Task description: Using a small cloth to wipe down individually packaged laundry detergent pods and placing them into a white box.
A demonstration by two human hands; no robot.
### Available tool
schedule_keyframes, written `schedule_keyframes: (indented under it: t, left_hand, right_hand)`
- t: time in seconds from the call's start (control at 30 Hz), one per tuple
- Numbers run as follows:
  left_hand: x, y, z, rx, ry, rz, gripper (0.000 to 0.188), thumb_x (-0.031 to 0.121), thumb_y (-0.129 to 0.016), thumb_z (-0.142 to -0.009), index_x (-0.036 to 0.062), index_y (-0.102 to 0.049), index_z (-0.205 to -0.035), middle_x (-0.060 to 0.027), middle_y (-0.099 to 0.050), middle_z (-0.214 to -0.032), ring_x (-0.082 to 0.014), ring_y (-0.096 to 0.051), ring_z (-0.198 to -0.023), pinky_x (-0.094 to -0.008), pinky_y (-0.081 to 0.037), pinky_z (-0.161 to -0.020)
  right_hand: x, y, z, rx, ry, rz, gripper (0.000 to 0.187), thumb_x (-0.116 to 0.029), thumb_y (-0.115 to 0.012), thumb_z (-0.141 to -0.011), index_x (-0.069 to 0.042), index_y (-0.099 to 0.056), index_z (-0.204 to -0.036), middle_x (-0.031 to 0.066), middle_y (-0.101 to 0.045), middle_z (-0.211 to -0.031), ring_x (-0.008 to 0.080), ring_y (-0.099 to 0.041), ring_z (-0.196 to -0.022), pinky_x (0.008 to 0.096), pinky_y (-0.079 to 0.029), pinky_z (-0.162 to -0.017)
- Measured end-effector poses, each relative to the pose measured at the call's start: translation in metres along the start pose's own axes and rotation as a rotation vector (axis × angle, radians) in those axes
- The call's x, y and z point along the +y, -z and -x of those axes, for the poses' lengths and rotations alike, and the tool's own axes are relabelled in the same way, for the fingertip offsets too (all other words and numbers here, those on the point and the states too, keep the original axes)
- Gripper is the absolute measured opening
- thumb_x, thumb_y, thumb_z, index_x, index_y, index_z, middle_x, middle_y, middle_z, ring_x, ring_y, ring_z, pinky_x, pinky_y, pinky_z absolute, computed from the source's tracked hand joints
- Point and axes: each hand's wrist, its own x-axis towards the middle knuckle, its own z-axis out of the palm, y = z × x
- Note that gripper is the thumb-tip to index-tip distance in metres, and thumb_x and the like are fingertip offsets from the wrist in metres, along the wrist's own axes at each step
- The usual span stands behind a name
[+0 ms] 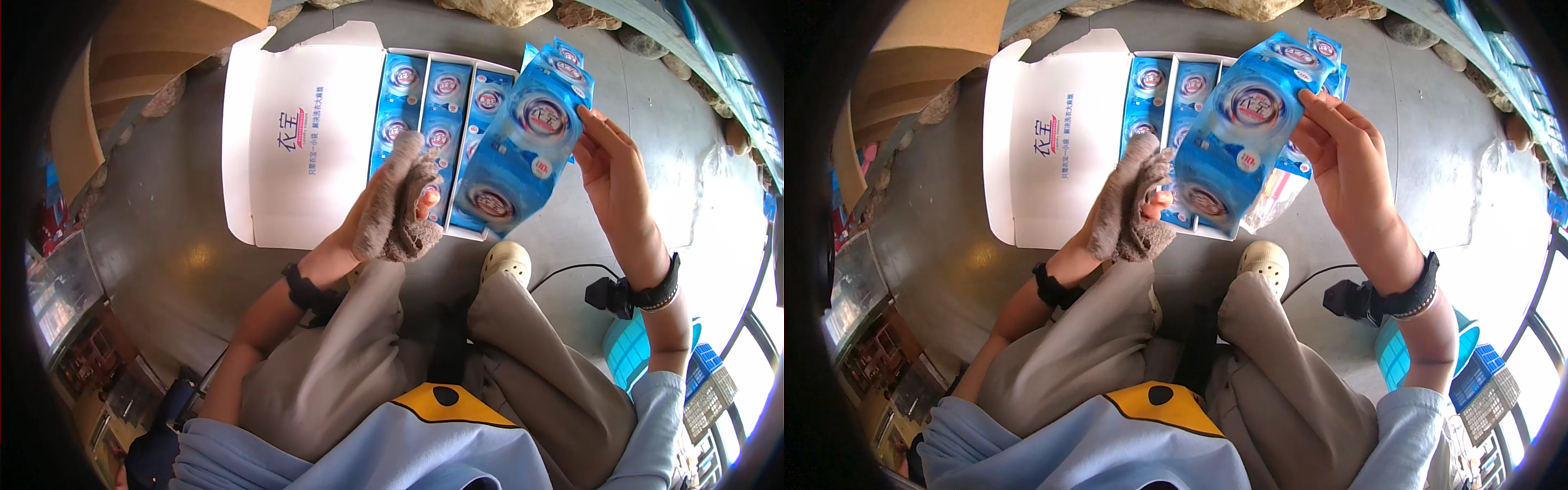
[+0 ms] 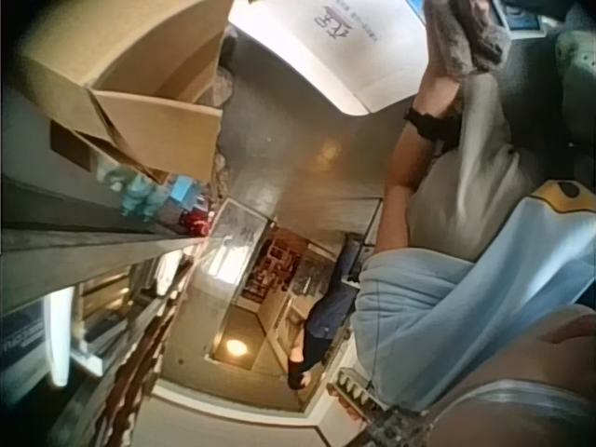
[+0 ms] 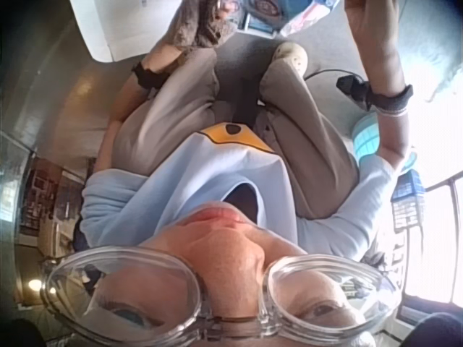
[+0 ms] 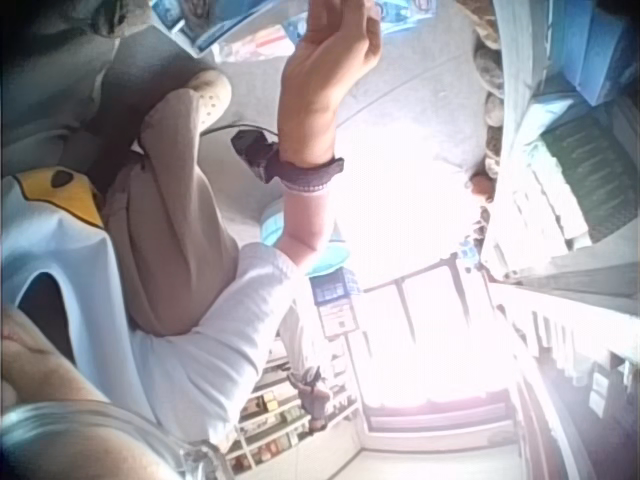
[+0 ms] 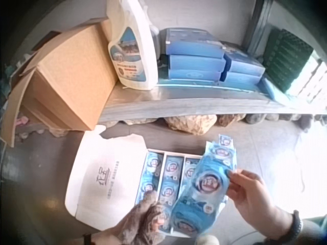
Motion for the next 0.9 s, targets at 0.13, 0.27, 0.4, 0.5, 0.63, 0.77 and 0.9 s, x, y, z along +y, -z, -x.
schedule_keyframes:
  t: [0.13, 0.27, 0.4, 0.5, 0.63, 0.77, 0.9]
  left_hand:
    - [0.000, 0.013, -0.007, -0.001, 0.066, 0.474, 0.034, 0.037, -0.044, -0.088, 0.0100, -0.048, -0.107, -0.0041, -0.058, -0.093, -0.0141, -0.057, -0.082, -0.0287, -0.049, -0.069]
    - [0.007, 0.030, 0.005, -0.085, -0.145, 0.128, 0.034, 0.026, -0.043, -0.089, 0.0047, -0.044, -0.116, -0.0077, -0.048, -0.116, -0.0186, -0.047, -0.103, -0.0343, -0.040, -0.090]
    - [0.007, 0.064, 0.013, -0.360, -0.041, 0.123, 0.033, 0.024, -0.043, -0.089, 0.0044, -0.043, -0.116, -0.0068, -0.048, -0.116, -0.0193, -0.047, -0.103, -0.0329, -0.039, -0.092]
    - [0.004, 0.054, 0.021, -0.001, -0.043, -0.402, 0.035, 0.025, -0.043, -0.089, 0.0039, -0.043, -0.117, -0.0068, -0.047, -0.117, -0.0212, -0.047, -0.105, -0.0340, -0.039, -0.092]
    - [0.011, 0.005, 0.030, -0.024, -0.278, -1.099, 0.044, 0.026, -0.050, -0.086, 0.0024, -0.038, -0.122, -0.0088, -0.048, -0.116, -0.0194, -0.048, -0.106, -0.0322, -0.041, -0.089]
    - [0.009, -0.016, -0.015, -0.145, 0.097, -0.072, 0.049, 0.023, -0.059, -0.080, 0.0006, -0.040, -0.118, -0.0105, -0.051, -0.110, -0.0168, -0.050, -0.102, -0.0279, -0.043, -0.087]
    - [0.010, -0.040, -0.016, 0.114, -0.010, -0.512, 0.037, 0.022, -0.067, -0.074, 0.0040, -0.051, -0.102, -0.0040, -0.057, -0.079, -0.0130, -0.058, -0.063, -0.0247, -0.051, -0.055]
  right_hand:
    - [-0.001, -0.002, 0.009, 0.008, -0.027, 0.042, 0.009, -0.007, -0.052, -0.083, 0.002, -0.053, -0.088, 0.0084, -0.059, -0.082, 0.0121, -0.059, -0.073, 0.0183, -0.049, -0.067]
    - [-0.003, -0.005, 0.016, -0.024, -0.146, 0.077, 0.010, -0.008, -0.052, -0.084, 0.001, -0.053, -0.089, 0.0081, -0.060, -0.081, 0.0113, -0.060, -0.071, 0.0184, -0.049, -0.065]
    - [0.011, -0.019, 0.020, -0.124, -0.326, 0.071, 0.010, -0.010, -0.053, -0.084, -0.001, -0.054, -0.088, 0.0056, -0.059, -0.078, 0.0088, -0.058, -0.069, 0.0179, -0.049, -0.062]
    - [0.036, -0.020, 0.013, -0.058, -0.293, 0.135, 0.009, -0.012, -0.055, -0.083, -0.003, -0.054, -0.085, 0.0038, -0.058, -0.076, 0.0084, -0.057, -0.071, 0.0180, -0.049, -0.062]
    - [0.065, -0.027, -0.002, -0.018, -0.187, 0.232, 0.010, -0.012, -0.057, -0.082, -0.002, -0.054, -0.084, 0.0037, -0.058, -0.076, 0.0084, -0.056, -0.069, 0.0191, -0.048, -0.061]
    - [0.083, -0.020, -0.014, 0.006, -0.075, 0.357, 0.014, -0.013, -0.060, -0.080, -0.001, -0.054, -0.084, 0.0032, -0.057, -0.075, 0.0067, -0.054, -0.066, 0.0188, -0.046, -0.057]
    - [0.100, -0.030, -0.012, 0.067, 0.025, 0.392, 0.008, -0.006, -0.055, -0.080, 0.001, -0.053, -0.082, 0.0034, -0.056, -0.069, 0.0060, -0.051, -0.058, 0.0194, -0.042, -0.050]
